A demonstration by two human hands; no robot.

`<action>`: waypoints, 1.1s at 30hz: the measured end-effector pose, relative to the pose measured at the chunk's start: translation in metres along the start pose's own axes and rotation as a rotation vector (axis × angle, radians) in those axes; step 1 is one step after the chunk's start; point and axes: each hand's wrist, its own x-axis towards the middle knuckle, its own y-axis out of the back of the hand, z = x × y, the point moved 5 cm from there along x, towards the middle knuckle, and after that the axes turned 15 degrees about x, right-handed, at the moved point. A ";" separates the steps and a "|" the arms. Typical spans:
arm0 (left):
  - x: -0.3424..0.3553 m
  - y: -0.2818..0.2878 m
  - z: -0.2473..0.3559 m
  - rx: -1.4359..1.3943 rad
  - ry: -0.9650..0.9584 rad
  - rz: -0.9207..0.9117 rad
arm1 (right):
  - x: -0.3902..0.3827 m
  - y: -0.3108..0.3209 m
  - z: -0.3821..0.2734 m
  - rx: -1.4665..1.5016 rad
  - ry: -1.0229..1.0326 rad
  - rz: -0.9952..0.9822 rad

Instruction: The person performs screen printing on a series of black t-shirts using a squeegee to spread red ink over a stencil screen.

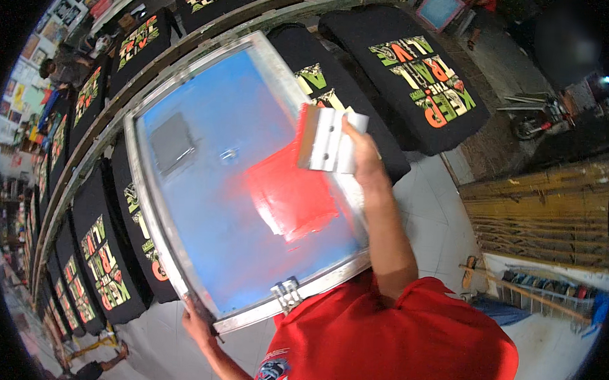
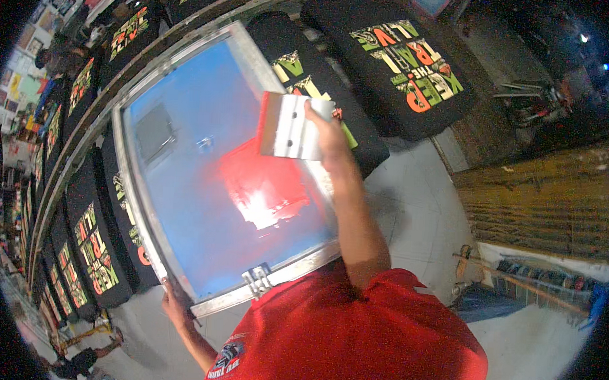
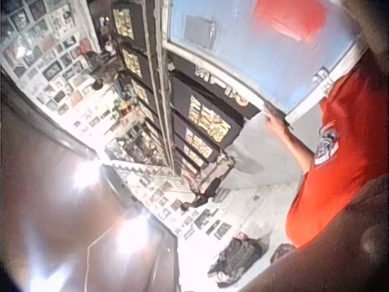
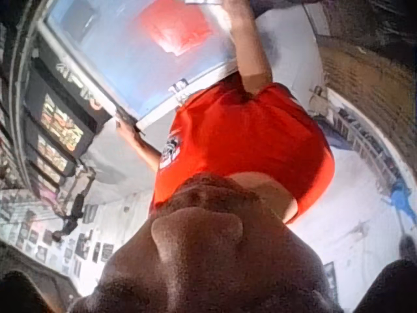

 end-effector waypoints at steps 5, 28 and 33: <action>-0.056 -0.083 0.079 0.013 -0.004 -0.115 | 0.047 0.077 -0.075 0.043 -0.001 0.068; -0.111 -0.155 0.137 0.013 0.129 -0.141 | 0.102 0.107 -0.169 -0.089 0.089 0.020; -0.122 -0.148 0.146 0.059 0.106 -0.092 | 0.090 0.089 -0.167 -0.155 0.133 0.091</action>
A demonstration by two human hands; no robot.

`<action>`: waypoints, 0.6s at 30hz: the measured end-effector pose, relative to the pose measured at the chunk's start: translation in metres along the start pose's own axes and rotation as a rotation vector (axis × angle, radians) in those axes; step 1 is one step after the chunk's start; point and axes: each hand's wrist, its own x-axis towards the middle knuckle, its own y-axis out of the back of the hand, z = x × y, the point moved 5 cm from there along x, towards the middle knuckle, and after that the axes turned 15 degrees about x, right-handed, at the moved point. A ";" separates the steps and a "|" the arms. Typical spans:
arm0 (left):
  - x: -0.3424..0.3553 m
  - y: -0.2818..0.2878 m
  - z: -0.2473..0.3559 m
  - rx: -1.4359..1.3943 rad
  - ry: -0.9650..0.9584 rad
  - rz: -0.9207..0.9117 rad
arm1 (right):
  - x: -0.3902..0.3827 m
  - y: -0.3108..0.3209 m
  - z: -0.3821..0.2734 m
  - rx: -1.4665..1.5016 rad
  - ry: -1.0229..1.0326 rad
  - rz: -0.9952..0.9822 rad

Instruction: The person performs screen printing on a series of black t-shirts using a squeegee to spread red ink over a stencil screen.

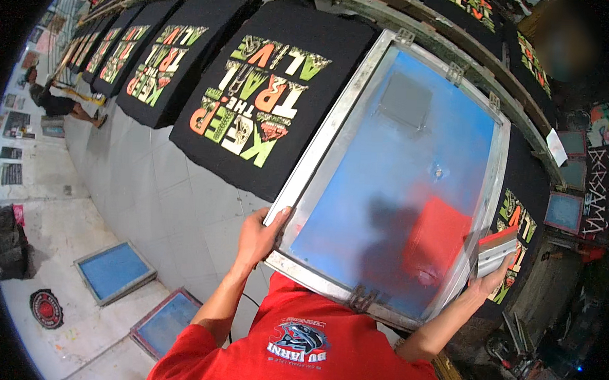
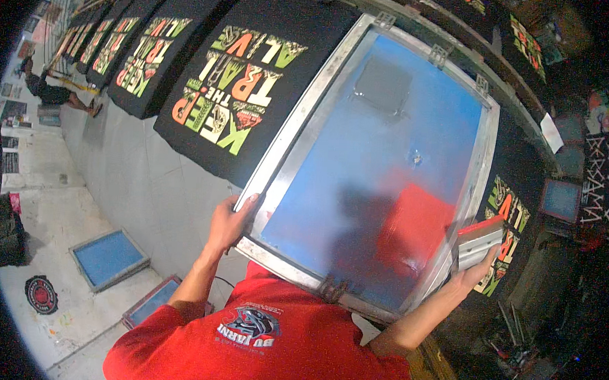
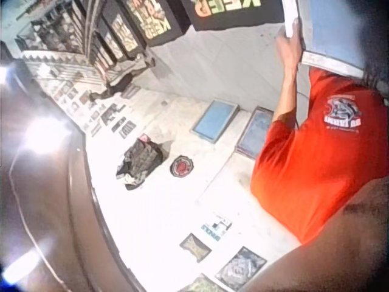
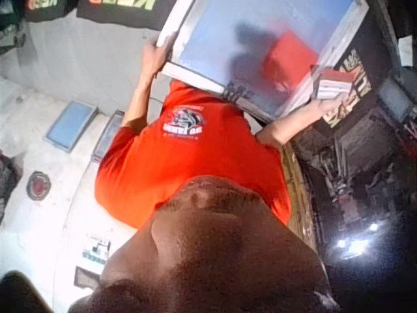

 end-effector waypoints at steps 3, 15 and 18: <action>0.011 -0.003 0.001 -0.016 -0.020 0.000 | 0.007 -0.011 0.004 -0.026 -0.010 -0.033; 0.020 -0.024 -0.007 -0.042 -0.021 -0.061 | 0.020 0.003 0.003 -0.035 0.009 -0.036; 0.022 -0.022 -0.007 0.009 -0.095 -0.012 | 0.024 0.014 0.008 -0.029 -0.023 -0.034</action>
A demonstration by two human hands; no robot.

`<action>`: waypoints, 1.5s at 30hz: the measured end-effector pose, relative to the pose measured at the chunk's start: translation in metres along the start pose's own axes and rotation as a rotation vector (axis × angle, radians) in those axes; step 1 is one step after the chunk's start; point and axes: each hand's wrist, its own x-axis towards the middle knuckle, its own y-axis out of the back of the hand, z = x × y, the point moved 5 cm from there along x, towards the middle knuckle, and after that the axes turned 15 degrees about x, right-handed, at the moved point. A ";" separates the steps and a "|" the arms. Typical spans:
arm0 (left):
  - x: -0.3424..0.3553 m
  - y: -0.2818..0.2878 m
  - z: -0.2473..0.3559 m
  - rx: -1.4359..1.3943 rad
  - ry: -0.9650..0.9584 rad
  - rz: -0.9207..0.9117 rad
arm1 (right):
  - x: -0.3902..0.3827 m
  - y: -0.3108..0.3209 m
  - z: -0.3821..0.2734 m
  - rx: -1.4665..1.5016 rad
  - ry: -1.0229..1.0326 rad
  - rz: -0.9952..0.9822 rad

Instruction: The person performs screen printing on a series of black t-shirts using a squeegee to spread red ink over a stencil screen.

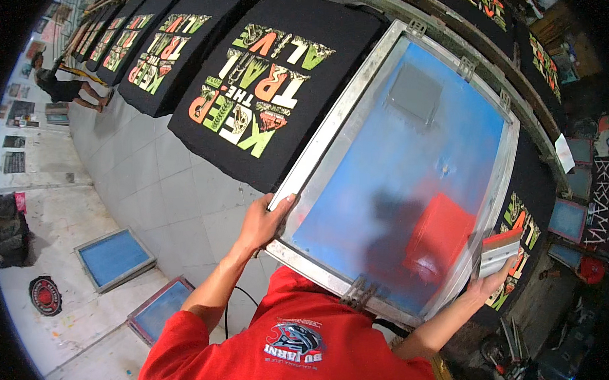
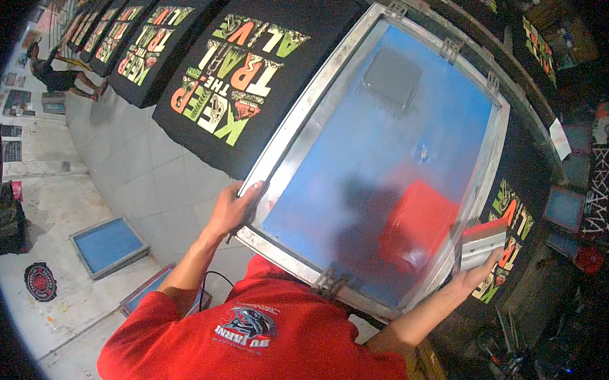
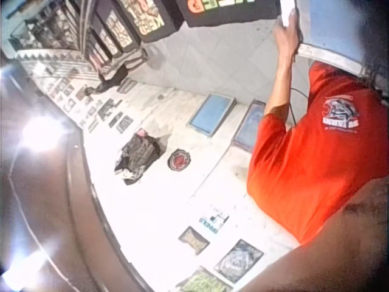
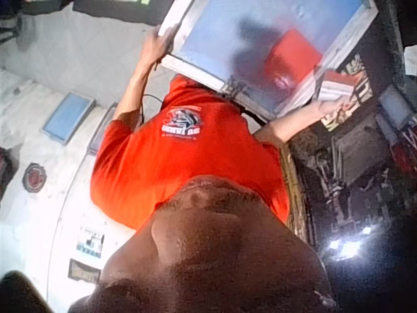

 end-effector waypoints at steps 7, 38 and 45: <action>0.016 -0.031 -0.029 -0.106 0.044 0.060 | -0.002 0.010 -0.007 -0.066 -0.019 0.041; 0.011 -0.038 -0.009 -0.073 0.009 0.043 | -0.158 -0.014 0.072 -1.553 0.857 -0.709; 0.022 -0.038 -0.024 -0.022 0.010 0.068 | -0.117 -0.089 0.030 -1.497 0.849 -0.795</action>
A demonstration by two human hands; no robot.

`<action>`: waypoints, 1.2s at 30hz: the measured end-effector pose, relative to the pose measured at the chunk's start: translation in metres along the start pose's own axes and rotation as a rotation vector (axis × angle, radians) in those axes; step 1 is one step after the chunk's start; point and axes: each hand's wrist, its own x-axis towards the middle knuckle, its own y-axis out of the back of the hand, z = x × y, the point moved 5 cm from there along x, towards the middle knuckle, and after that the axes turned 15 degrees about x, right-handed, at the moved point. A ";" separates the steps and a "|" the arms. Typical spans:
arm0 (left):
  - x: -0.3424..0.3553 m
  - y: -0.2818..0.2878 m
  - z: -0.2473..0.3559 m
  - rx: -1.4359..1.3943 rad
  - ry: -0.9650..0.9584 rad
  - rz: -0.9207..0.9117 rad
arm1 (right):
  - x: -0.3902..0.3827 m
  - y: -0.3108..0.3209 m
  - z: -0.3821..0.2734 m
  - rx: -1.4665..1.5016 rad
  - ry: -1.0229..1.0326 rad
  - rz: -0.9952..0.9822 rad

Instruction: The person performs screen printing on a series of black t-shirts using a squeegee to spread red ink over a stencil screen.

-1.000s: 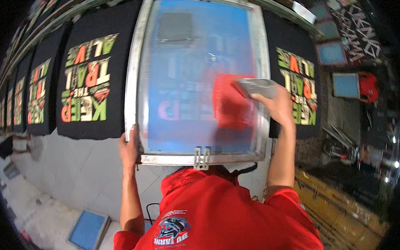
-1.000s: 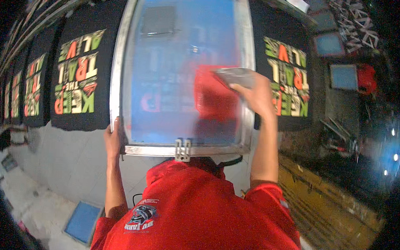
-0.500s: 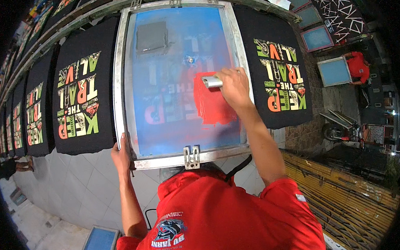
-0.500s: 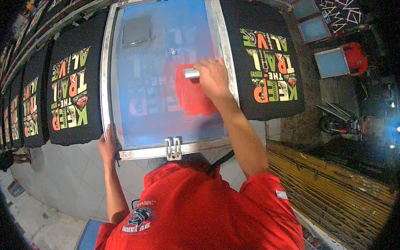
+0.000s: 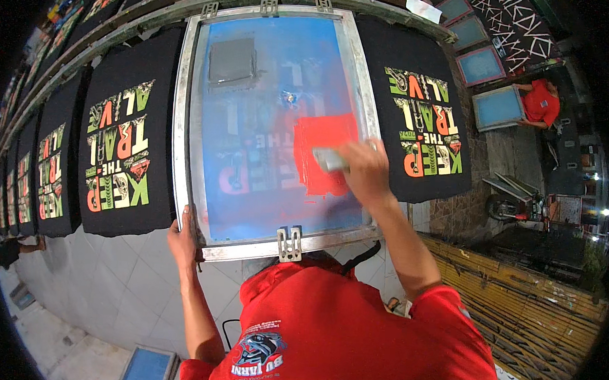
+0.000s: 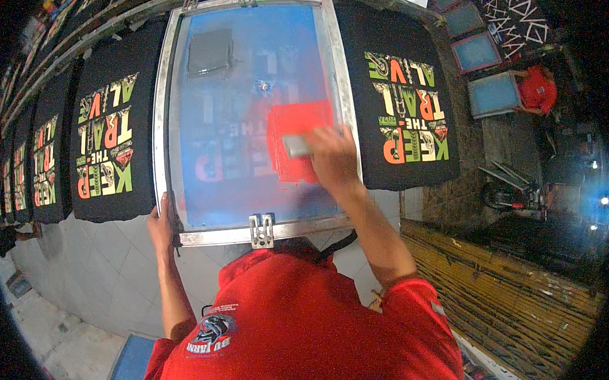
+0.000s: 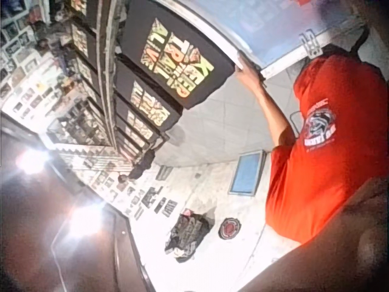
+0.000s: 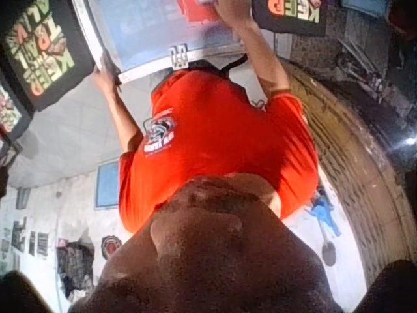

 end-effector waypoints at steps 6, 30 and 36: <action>-0.001 -0.004 0.007 -0.040 -0.009 0.011 | 0.068 -0.023 0.048 -0.121 -0.001 -0.008; 0.003 -0.006 -0.010 -0.080 0.002 0.002 | -0.055 -0.039 0.001 -0.055 0.003 0.067; 0.001 -0.002 -0.008 -0.028 0.012 0.015 | -0.021 -0.010 -0.003 0.001 -0.048 -0.227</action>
